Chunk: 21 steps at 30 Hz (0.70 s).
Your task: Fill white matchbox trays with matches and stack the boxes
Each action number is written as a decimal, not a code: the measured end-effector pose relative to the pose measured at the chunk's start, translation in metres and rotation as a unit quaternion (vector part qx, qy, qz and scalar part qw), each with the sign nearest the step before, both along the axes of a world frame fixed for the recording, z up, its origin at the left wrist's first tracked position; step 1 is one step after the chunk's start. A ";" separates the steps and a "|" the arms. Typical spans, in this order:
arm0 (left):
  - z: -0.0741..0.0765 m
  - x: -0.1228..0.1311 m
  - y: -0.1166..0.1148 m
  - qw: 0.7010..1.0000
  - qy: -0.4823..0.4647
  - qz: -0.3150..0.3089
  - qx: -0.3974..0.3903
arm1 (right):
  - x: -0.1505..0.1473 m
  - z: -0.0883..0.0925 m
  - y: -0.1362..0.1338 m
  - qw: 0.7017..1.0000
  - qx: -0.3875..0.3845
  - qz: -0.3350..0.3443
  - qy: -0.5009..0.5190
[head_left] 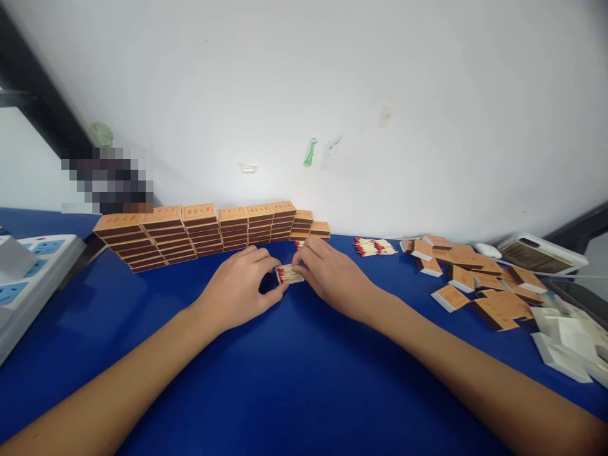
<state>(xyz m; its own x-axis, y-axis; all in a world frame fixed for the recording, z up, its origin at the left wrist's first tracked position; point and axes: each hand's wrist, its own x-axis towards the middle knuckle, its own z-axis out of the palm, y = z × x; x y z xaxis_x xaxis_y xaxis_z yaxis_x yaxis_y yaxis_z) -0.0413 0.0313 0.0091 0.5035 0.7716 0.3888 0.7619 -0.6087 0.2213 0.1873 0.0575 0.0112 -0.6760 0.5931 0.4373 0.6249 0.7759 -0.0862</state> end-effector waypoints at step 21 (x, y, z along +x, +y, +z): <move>0.001 0.000 -0.001 1.000 -0.004 -0.001 -0.003 | 0.037 -0.027 0.043 0.996 -0.037 -0.081 0.030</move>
<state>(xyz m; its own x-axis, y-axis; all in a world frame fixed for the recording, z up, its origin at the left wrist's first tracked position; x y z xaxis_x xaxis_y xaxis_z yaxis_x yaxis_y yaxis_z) -0.0416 0.0306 0.0099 0.5027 0.7727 0.3876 0.7587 -0.6093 0.2306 0.2241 0.1010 -0.0156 -0.5421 0.7249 0.4251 0.7338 0.6548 -0.1808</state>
